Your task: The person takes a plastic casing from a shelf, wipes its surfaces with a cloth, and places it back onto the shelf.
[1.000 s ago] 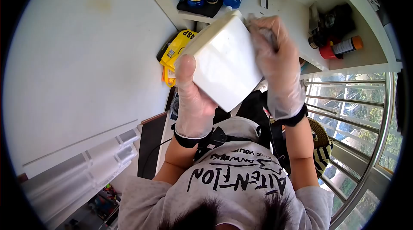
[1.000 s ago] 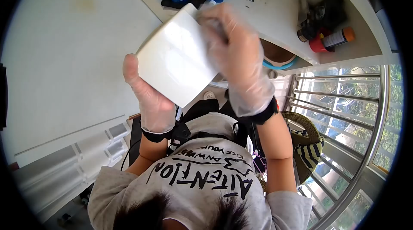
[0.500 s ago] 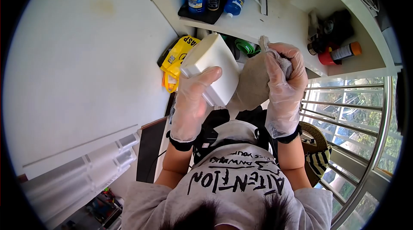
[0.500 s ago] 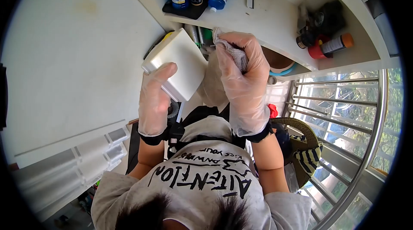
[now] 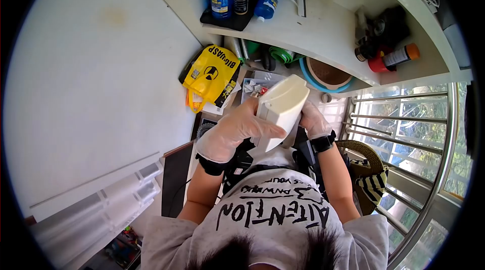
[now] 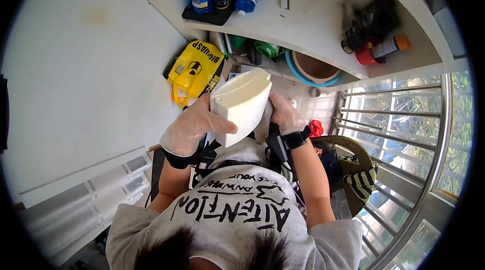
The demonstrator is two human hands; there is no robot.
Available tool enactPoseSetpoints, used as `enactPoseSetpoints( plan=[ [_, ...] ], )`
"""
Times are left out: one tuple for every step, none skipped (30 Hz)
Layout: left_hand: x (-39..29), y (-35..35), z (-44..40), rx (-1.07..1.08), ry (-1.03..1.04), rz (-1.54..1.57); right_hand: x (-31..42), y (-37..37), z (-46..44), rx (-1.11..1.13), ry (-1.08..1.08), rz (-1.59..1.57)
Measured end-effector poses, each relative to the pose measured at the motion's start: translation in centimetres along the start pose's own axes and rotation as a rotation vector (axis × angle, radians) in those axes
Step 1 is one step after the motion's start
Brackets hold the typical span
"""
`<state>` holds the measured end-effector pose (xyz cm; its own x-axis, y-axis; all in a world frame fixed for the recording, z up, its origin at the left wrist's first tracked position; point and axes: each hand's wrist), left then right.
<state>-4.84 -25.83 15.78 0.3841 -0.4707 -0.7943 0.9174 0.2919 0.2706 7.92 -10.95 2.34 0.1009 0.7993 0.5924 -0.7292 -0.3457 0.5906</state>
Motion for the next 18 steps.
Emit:
enactPoseSetpoints(
  plan=[
    [0.0, -0.1, -0.2, 0.004, -0.005, -0.003, -0.9, -1.0, -0.8, 0.050, 0.009, -0.097],
    [0.1, -0.2, -0.6, 0.058, -0.004, -0.053, -0.7, -1.3, -0.8, 0.151, 0.051, -0.238],
    [0.3, -0.2, -0.9, 0.111, -0.001, -0.103, -0.5, -1.5, -0.9, 0.255, 0.092, -0.378],
    [0.4, -0.3, -1.0, 0.111, -0.003, -0.106, -0.3, -1.5, -0.9, 0.255, 0.092, -0.381],
    [0.5, -0.3, -1.2, 0.080, -0.050, -0.046, 0.5, -0.7, -0.4, 0.226, 0.043, -0.320],
    [0.5, -0.3, -1.3, 0.051, -0.097, 0.014, 1.1, 0.1, 0.2, 0.195, -0.006, -0.260],
    [0.3, 0.0, -1.2, 0.054, -0.100, 0.010, 1.5, 0.5, 0.5, 0.192, -0.009, -0.264],
    [0.0, 0.4, -1.0, -0.001, -0.019, 0.080, 2.0, 0.9, 0.7, 0.162, -0.111, -0.185],
    [-0.1, 0.7, -1.0, -0.057, 0.062, 0.152, 2.6, 1.7, 1.2, 0.133, -0.212, -0.105],
    [0.2, 0.9, -1.3, -0.058, 0.061, 0.153, 3.2, 2.9, 2.0, 0.046, -0.319, -0.024],
    [0.6, 0.9, -1.7, -0.121, 0.154, 0.141, 3.6, 3.1, 2.2, 0.048, -0.316, -0.023],
    [0.8, 1.0, -1.9, -0.185, 0.246, 0.127, 3.9, 3.2, 2.2, 0.131, -0.408, 0.032],
    [0.7, 1.1, -1.9, -0.189, 0.247, 0.128, 4.4, 3.5, 2.4, 0.215, -0.500, 0.086],
    [0.2, 1.4, -1.7, -0.170, 0.208, 0.155, 5.0, 5.5, 4.0, 0.091, -0.521, 0.100],
    [-0.1, 1.5, -1.6, -0.149, 0.169, 0.182, 5.1, 5.5, 3.8, 0.092, -0.521, 0.099],
    [-0.1, 1.3, -1.5, -0.149, 0.168, 0.182, 5.3, 5.5, 3.5, 0.059, -0.517, 0.087],
    [-0.2, 1.1, -1.5, -0.146, 0.168, 0.188, 5.5, 5.5, 3.3, 0.025, -0.512, 0.076],
    [-0.2, 1.0, -1.5, -0.143, 0.169, 0.194, 5.7, 5.6, 3.2, 0.026, -0.512, 0.077]
  ],
)
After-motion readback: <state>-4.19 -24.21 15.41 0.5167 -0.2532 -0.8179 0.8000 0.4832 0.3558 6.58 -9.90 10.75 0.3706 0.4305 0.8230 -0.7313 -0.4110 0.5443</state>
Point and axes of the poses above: each hand's wrist, its own z-axis away from the middle knuckle, its own y-axis out of the palm, x = y × z, and after that the axes turned 12 degrees about -y, right-handed
